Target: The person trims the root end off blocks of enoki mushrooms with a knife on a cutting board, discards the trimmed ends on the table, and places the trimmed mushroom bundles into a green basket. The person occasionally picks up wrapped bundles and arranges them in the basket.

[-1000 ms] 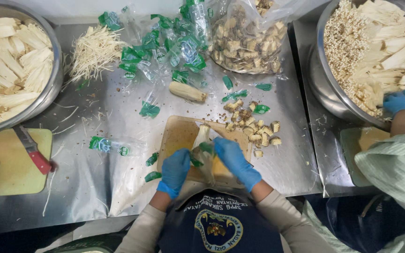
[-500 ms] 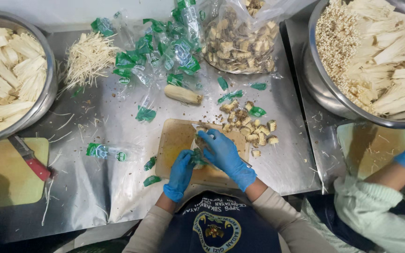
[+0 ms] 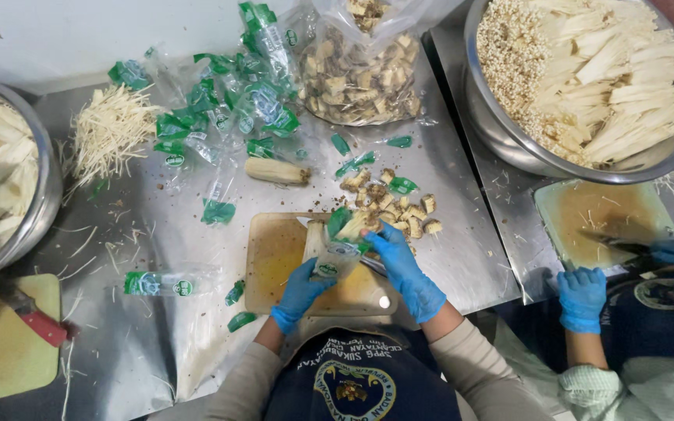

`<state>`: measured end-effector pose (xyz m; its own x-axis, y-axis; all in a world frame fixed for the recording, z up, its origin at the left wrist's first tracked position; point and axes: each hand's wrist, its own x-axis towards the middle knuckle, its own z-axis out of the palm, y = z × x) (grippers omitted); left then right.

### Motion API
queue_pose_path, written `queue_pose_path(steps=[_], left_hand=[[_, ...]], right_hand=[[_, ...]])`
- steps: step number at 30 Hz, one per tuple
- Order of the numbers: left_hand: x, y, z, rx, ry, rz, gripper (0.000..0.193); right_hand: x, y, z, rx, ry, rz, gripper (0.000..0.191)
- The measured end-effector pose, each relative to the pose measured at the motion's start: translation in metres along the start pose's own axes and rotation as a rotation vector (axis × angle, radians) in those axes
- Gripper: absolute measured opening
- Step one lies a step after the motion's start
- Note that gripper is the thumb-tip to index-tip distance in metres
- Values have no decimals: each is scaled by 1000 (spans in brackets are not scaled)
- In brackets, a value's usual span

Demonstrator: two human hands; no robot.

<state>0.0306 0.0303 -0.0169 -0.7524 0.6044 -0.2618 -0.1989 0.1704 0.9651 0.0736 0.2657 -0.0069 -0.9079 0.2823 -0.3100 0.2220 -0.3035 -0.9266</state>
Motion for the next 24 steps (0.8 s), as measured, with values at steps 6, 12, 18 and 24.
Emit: queue_pose_path(steps=[6,12,18,24], left_hand=[[-5,-7,-107,90,329,-88,42],[9,12,-94,1197,810,-9,82],[72,22,14,1091,405,-306,97],[69,7,-6,1013,143,-64,79]], right_hand=[[6,-25,-37,448,199,13,40],[-21,19,-20,196,151,310,42],[-37,59,6,-6,197,393,38],[-24,53,7,-73,311,149,53]])
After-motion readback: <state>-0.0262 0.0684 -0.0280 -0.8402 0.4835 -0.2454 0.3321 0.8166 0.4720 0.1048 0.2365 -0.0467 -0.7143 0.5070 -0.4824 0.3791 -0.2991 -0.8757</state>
